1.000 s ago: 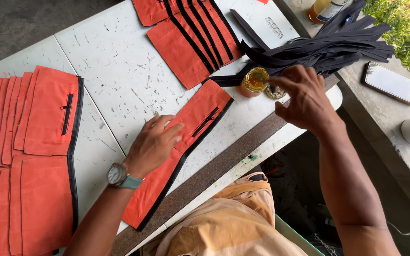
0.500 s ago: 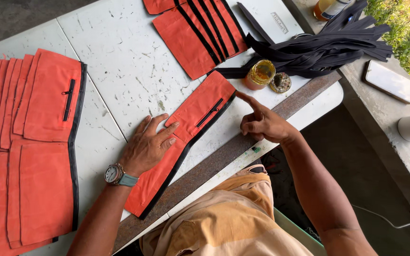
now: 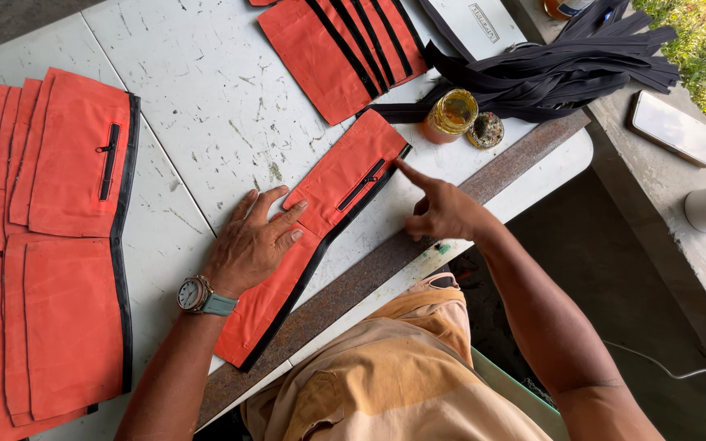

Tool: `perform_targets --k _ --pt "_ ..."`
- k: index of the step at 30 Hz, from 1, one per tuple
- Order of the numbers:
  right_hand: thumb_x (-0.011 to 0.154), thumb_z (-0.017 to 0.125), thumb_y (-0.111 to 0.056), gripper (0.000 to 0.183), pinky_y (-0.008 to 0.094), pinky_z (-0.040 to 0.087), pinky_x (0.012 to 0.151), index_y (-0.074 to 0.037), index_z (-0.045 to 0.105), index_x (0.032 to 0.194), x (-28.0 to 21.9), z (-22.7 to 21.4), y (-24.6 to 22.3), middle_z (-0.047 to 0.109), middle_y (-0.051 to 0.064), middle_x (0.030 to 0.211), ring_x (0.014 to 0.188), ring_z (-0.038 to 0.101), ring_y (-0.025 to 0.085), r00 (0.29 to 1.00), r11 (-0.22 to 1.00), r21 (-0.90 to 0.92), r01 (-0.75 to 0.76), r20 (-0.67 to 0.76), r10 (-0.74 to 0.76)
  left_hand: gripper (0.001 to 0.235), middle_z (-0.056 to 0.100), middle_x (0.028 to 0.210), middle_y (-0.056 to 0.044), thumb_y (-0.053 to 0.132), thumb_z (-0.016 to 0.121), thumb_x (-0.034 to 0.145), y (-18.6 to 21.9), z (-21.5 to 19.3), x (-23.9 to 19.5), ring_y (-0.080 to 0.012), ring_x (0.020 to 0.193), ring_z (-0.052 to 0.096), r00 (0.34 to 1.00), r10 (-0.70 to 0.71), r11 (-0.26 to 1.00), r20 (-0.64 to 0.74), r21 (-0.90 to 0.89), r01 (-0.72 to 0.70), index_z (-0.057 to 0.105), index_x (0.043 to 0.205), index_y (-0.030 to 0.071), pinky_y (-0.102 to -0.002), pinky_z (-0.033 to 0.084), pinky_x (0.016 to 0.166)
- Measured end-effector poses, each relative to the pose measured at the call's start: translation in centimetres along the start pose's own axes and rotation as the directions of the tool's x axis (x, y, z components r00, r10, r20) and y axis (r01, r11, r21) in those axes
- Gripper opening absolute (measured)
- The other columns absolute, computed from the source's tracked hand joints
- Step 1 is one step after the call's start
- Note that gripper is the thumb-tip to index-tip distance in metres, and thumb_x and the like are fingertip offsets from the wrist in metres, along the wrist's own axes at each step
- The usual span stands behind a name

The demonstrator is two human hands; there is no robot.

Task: The person applies adhesive from a small jar to the edges of black elastic strips and presses them onto red fabric pouches. They repeat this process for multiple pouches, stacking completed units on the table.

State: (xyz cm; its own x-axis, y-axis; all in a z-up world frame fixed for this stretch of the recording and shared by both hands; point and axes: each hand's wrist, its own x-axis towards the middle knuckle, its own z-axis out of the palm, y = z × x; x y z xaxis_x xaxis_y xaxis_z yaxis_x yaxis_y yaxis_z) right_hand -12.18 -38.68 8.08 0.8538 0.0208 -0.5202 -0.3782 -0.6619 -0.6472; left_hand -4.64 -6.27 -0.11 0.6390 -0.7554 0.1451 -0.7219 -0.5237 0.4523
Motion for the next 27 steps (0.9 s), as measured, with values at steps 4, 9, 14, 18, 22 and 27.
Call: perform_targets --k 4,9,14,18,22,27 --pt "0.079 0.067 -0.013 0.103 0.038 0.058 0.061 -0.026 0.012 0.165 -1.1 2.2 -1.8 0.068 0.012 0.061 0.053 0.063 0.022 0.996 0.960 -0.271 -0.063 0.044 0.078 0.048 0.050 0.147 -0.016 0.042 0.055 0.100 0.0 0.1 -0.1 -0.0368 0.133 0.051 1.000 -0.009 1.000 0.000 -0.017 0.009 0.063 0.139 0.016 -0.052 0.032 0.119" --pt "0.079 0.067 -0.015 0.102 0.040 0.058 0.063 -0.023 0.012 0.164 -2.5 4.8 -4.9 0.064 0.012 0.056 0.050 0.063 0.026 0.997 0.928 -0.371 0.012 0.075 0.017 0.046 0.052 0.147 -0.016 0.041 0.056 0.100 -0.1 0.0 -0.2 -0.0382 0.133 0.051 1.000 0.004 1.000 -0.030 -0.011 -0.004 0.064 0.138 0.016 -0.052 0.032 0.119" --pt "0.083 0.065 -0.018 0.094 0.042 0.058 0.064 -0.019 0.017 0.164 -3.8 8.4 -5.9 0.066 0.015 0.060 0.053 0.064 0.029 0.979 0.882 -0.462 0.091 0.206 0.006 0.044 0.053 0.146 -0.015 0.038 0.056 0.101 -0.3 0.2 -0.3 -0.0367 0.132 0.053 0.999 0.006 1.000 -0.046 -0.020 -0.007 0.064 0.139 0.017 -0.052 0.034 0.119" --pt "0.077 0.067 -0.019 0.088 0.040 0.059 0.062 -0.013 0.033 0.158 -3.4 8.8 -5.3 0.069 0.009 0.063 0.054 0.069 0.023 0.963 0.940 -0.213 0.267 0.097 -0.252 0.044 0.053 0.145 -0.015 0.040 0.056 0.101 -1.1 0.2 0.2 -0.0357 0.130 0.054 0.999 0.012 1.000 -0.050 0.000 -0.012 0.065 0.139 0.020 -0.055 0.032 0.118" --pt "0.075 0.063 -0.016 0.091 0.047 0.053 0.060 -0.014 0.030 0.160 -2.8 9.7 -6.5 0.068 0.015 0.060 0.053 0.064 0.032 0.996 0.896 -0.438 0.078 0.002 -0.086 0.045 0.053 0.144 -0.015 0.042 0.055 0.102 -1.6 0.2 0.7 -0.0361 0.130 0.053 0.999 0.015 1.000 -0.039 0.004 -0.015 0.064 0.140 0.020 -0.055 0.031 0.118" --pt "0.082 0.061 -0.020 0.078 0.048 0.054 0.061 -0.017 0.039 0.156 -3.4 12.2 -8.0 0.065 0.017 0.062 0.056 0.064 0.035 0.989 0.773 -0.617 0.145 0.103 -0.103 0.046 0.052 0.145 -0.014 0.043 0.054 0.102 -1.7 0.5 0.3 -0.0349 0.132 0.053 0.996 0.032 0.999 -0.080 -0.029 -0.035 0.064 0.140 0.020 -0.055 0.031 0.120"
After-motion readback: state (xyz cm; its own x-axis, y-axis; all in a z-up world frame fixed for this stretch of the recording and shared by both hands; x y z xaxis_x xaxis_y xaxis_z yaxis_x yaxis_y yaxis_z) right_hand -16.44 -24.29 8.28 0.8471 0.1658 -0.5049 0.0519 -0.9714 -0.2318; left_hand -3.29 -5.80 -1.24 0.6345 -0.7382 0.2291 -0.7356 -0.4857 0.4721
